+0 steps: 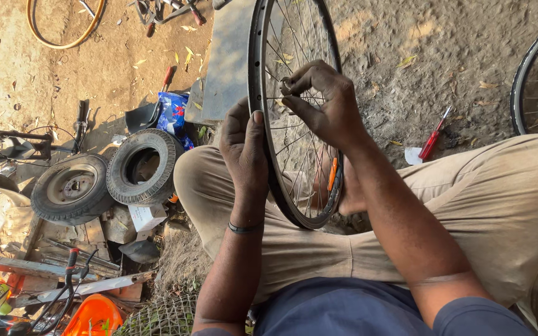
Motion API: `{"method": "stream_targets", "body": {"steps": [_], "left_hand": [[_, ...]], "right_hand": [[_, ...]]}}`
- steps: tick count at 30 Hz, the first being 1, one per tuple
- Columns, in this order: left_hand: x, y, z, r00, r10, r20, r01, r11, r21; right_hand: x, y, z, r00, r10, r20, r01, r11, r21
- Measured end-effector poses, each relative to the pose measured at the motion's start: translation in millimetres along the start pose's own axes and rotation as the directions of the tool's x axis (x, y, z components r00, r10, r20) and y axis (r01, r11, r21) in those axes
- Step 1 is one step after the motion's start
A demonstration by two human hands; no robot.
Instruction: The person sits on the ground holding a bicycle wheel and works the spokes and rim by hand, turning spoke nipples and checking the rim around its circumference. At the end they set the wheel across their legs and pick up a mobile phone.
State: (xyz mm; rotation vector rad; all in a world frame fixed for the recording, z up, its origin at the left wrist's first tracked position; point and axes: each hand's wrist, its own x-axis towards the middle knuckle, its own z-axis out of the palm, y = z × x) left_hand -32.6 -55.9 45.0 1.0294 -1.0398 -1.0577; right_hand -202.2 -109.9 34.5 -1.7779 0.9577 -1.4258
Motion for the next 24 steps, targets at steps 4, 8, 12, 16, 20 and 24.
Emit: {"method": "stream_targets", "body": {"steps": [4,8,12,16,20,24], "left_hand": [[0,1,-1,1.0,-0.015,-0.004,0.015,1.0,-0.002],[1,3,2,1.0,-0.009,-0.013,0.009,0.999,-0.031],[0,6,6,1.0,0.017,0.024,-0.017,1.0,-0.023],[-5,6,12,0.999,0.005,0.042,-0.002,0.996,-0.085],[-6,6,13,0.998,-0.058,0.015,0.059,0.997,-0.056],[-2,7,13,0.998,-0.056,0.017,0.057,0.997,-0.045]], "right_hand": [[-4,10,-1,0.988,0.104,0.117,-0.104,0.995,-0.006],[-3,22,-8,0.97,0.104,0.22,-0.15,0.967,0.204],[-2,22,1,0.96,0.155,0.234,-0.242,0.879,0.411],[-5,16,28,0.941,0.309,0.134,-0.314,0.657,0.685],[-7,13,23,0.96,0.254,0.114,-0.276,0.811,0.516],[-5,7,12,1.0,-0.01,-0.021,0.011,0.998,0.066]]}}
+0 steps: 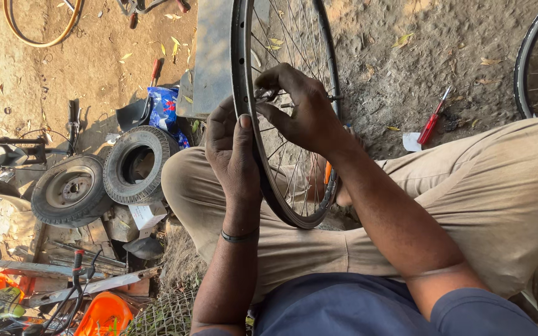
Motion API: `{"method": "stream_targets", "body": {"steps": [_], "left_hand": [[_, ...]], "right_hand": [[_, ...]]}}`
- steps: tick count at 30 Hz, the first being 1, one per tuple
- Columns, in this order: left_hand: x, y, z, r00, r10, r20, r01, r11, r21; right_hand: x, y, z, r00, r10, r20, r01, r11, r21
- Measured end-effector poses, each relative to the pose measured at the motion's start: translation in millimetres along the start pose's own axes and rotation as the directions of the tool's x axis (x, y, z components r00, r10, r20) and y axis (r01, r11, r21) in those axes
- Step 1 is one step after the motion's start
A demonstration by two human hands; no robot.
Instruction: The person sits on the ground holding a bicycle wheel and works the spokes and rim by hand, turning spoke nipples and checking the rim around its circumference. At the end they set the wheel across their legs and pick up a mobile phone.
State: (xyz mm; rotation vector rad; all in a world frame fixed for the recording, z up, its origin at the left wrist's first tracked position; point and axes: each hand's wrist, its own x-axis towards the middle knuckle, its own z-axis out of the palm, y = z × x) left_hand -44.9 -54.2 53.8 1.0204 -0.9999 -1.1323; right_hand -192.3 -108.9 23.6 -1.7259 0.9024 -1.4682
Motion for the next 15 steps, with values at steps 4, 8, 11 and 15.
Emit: {"method": "stream_targets", "body": {"steps": [4,8,11,15], "left_hand": [[0,2,2,1.0,0.001,-0.017,0.0,1.0,0.022],[-2,2,4,0.999,0.028,0.033,-0.028,1.0,0.009],[-1,2,1,0.999,0.024,0.034,-0.025,1.0,0.013],[0,4,-6,0.999,-0.043,0.01,0.043,0.999,-0.007]], "right_hand": [[-1,-4,9,0.988,-0.126,-0.094,0.103,0.97,-0.219],[-7,-10,22,0.97,-0.105,-0.22,0.021,0.935,-0.353],[-3,-13,18,0.984,-0.072,-0.165,0.018,0.952,-0.305],[6,-10,-16,0.975,0.177,0.133,-0.195,0.972,0.132]]}}
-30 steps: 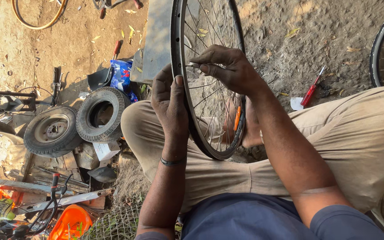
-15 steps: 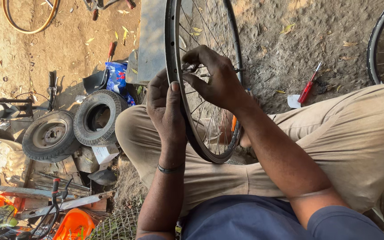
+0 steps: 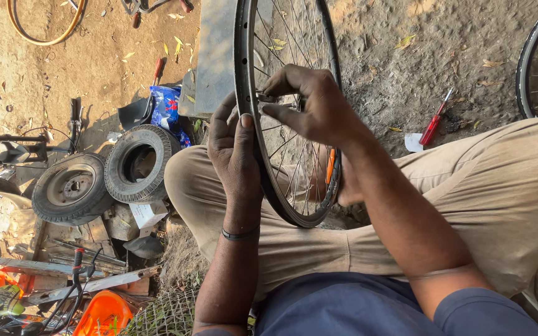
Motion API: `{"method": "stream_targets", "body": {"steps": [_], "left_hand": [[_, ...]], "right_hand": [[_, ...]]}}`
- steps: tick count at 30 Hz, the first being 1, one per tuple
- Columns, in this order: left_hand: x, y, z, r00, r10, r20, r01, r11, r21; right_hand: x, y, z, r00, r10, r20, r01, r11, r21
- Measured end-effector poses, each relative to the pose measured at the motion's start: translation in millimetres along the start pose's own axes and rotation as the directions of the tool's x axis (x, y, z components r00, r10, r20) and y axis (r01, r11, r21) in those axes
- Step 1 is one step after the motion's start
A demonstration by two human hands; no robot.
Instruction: The person sits on the ground holding a bicycle wheel and works the spokes and rim by hand, turning spoke nipples and checking the rim around its circumference. At the end they set the wheel across their legs and pick up a mobile phone.
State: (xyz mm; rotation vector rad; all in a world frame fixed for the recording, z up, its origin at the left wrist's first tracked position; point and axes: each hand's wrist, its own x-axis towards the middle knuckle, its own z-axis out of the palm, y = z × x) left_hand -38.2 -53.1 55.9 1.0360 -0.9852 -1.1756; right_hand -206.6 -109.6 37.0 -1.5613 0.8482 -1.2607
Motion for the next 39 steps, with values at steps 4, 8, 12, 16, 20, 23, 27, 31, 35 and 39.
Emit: {"method": "stream_targets", "body": {"steps": [4,8,12,16,20,23,27,31,35,39], "left_hand": [[-1,-1,-3,0.995,0.014,0.095,-0.004,0.995,-0.104],[13,-2,-9,0.98,0.052,0.193,-0.018,0.984,-0.175],[11,-2,-15,0.985,0.058,0.164,-0.059,0.998,-0.001],[-32,-8,-3,0.986,0.102,0.132,-0.126,0.975,0.183],[-50,-4,8,0.979,0.111,0.172,-0.173,0.898,0.404],[-45,5,14,0.99,0.079,0.114,-0.13,0.807,0.576],[-33,15,20,0.985,0.11,0.13,-0.153,0.905,0.397],[-17,6,28,0.985,0.059,0.159,-0.097,0.965,0.244],[-1,-3,14,0.982,0.034,0.184,-0.061,0.988,0.143],[7,-8,-5,0.99,0.088,0.11,-0.117,0.951,0.287]], "right_hand": [[1,8,-3,0.993,-0.07,0.092,0.042,0.961,0.275],[-1,10,25,0.979,-0.2,-0.048,0.186,0.961,-0.204],[6,-1,23,0.986,-0.167,-0.009,0.162,0.967,-0.195],[6,-22,-15,0.981,-0.149,0.123,0.178,0.945,-0.274],[-2,-42,-31,0.978,-0.189,0.082,0.206,0.859,-0.469],[-10,-50,-29,0.969,-0.244,0.04,0.209,0.721,-0.661],[-11,-39,-33,0.964,-0.266,-0.03,0.192,0.765,-0.615],[3,-11,-49,0.996,-0.086,-0.035,0.088,0.995,0.051],[0,-5,-60,0.983,-0.089,-0.16,-0.021,0.814,-0.58],[-2,-5,-48,0.999,0.041,0.015,-0.04,0.995,-0.089]]}}
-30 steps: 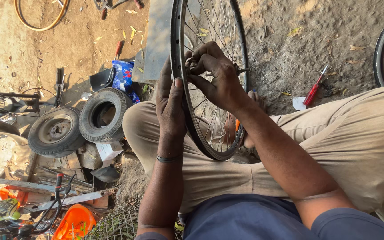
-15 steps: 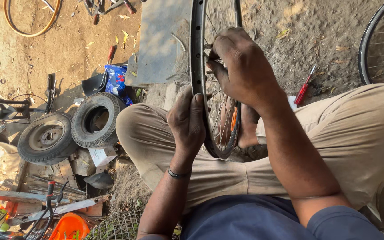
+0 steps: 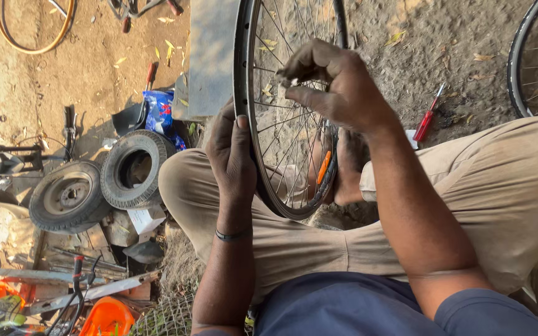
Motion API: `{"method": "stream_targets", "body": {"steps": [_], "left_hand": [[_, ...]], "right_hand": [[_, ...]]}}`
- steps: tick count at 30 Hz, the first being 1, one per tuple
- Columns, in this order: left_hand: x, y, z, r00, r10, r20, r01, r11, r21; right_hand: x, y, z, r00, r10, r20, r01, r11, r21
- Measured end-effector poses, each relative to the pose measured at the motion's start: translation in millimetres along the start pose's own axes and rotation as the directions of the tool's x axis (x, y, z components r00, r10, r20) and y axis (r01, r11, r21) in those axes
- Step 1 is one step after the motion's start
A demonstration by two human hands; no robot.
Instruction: The person sits on the ground holding a bicycle wheel and works the spokes and rim by hand, turning spoke nipples and checking the rim around its circumference. At the end they set the wheel across their legs and pick up a mobile phone.
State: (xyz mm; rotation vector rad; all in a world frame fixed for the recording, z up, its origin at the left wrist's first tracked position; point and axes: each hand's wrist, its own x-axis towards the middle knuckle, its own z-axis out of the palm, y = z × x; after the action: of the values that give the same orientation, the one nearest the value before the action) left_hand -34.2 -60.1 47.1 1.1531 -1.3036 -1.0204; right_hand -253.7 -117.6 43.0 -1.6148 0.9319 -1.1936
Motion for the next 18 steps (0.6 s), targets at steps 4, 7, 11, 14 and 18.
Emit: {"method": "stream_targets", "body": {"steps": [4,7,11,14,18], "left_hand": [[3,-1,-6,0.996,0.084,0.011,-0.084,0.996,-0.007],[2,2,-1,0.999,0.027,-0.029,-0.03,0.991,-0.132],[-2,5,8,0.998,0.012,-0.054,-0.021,0.986,-0.166],[-2,6,7,0.996,-0.035,-0.076,0.02,0.981,-0.195],[-3,4,2,0.999,0.016,-0.052,-0.024,0.988,-0.15]], "right_hand": [[7,16,36,0.992,0.064,0.105,-0.072,0.994,0.078],[6,29,41,0.976,0.108,0.187,-0.153,0.958,0.244],[-1,31,59,0.992,0.063,0.105,-0.111,0.825,0.554],[-2,26,63,0.989,0.082,0.12,-0.14,0.745,0.652],[0,21,57,0.994,0.048,0.101,-0.094,0.851,0.517]]}}
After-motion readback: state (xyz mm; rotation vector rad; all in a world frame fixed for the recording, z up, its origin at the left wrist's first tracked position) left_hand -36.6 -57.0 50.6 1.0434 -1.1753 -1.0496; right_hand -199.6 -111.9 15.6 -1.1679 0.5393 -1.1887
